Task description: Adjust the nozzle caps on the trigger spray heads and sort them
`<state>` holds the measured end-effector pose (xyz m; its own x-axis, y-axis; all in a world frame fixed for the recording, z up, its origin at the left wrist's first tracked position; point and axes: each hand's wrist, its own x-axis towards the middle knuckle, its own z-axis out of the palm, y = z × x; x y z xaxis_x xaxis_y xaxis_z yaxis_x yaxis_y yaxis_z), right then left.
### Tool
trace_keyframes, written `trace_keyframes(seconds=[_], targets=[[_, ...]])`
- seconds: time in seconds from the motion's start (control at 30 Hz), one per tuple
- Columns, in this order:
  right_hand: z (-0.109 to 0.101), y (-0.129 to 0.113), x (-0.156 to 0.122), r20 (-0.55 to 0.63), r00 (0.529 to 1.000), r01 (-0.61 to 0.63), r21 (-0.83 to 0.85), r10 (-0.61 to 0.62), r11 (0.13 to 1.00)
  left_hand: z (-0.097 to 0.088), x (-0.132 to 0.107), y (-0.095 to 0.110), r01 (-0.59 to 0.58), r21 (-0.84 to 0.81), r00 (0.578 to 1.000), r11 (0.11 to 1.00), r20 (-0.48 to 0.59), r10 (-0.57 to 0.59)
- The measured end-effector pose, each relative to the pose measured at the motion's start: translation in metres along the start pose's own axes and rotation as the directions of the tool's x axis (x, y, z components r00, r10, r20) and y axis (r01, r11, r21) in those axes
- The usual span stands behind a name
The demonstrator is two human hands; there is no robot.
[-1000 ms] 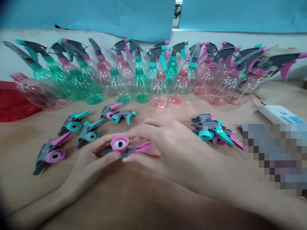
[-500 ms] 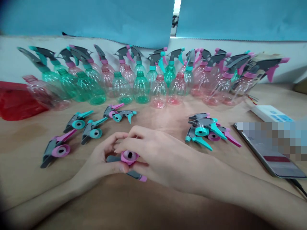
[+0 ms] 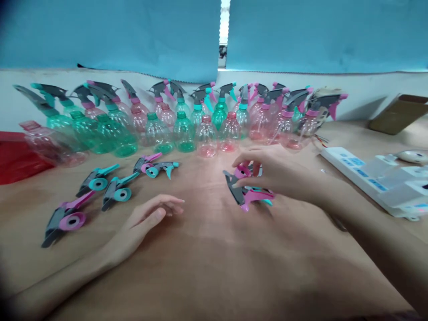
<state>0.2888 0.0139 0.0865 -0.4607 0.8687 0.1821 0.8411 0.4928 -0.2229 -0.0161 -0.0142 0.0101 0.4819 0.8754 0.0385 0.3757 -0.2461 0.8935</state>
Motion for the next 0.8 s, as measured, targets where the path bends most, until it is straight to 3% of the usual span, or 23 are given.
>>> trace_keyframes(seconds=[0.07, 0.17, 0.37, 0.53, 0.8], targets=[[-0.002, 0.023, -0.003, -0.001, 0.994, -0.108, 0.009, 0.108, 0.994, 0.007, 0.004, 0.001, 0.006, 0.109, 1.0, 0.994, 0.009, -0.007], [-0.001, 0.047, -0.01, 0.027, 0.987, -0.161, 0.0, 0.161, 0.987, 0.02, 0.017, 0.009, -0.055, 0.244, 0.998, 0.968, 0.051, 0.044], [-0.001, 0.064, -0.022, -0.016, 0.981, -0.196, -0.043, 0.196, 0.98, 0.051, 0.056, 0.021, -0.255, 0.332, 0.967, 0.908, 0.111, 0.231], [-0.002, 0.053, -0.026, -0.034, 0.988, -0.15, -0.078, 0.148, 0.986, 0.062, 0.074, 0.019, -0.272, 0.39, 0.961, 0.88, 0.065, 0.269], [0.028, 0.002, -0.013, -0.033, 0.985, 0.165, -0.117, -0.17, 0.979, 0.053, 0.068, 0.014, -0.261, 0.467, 0.959, 0.845, 0.029, 0.281]])
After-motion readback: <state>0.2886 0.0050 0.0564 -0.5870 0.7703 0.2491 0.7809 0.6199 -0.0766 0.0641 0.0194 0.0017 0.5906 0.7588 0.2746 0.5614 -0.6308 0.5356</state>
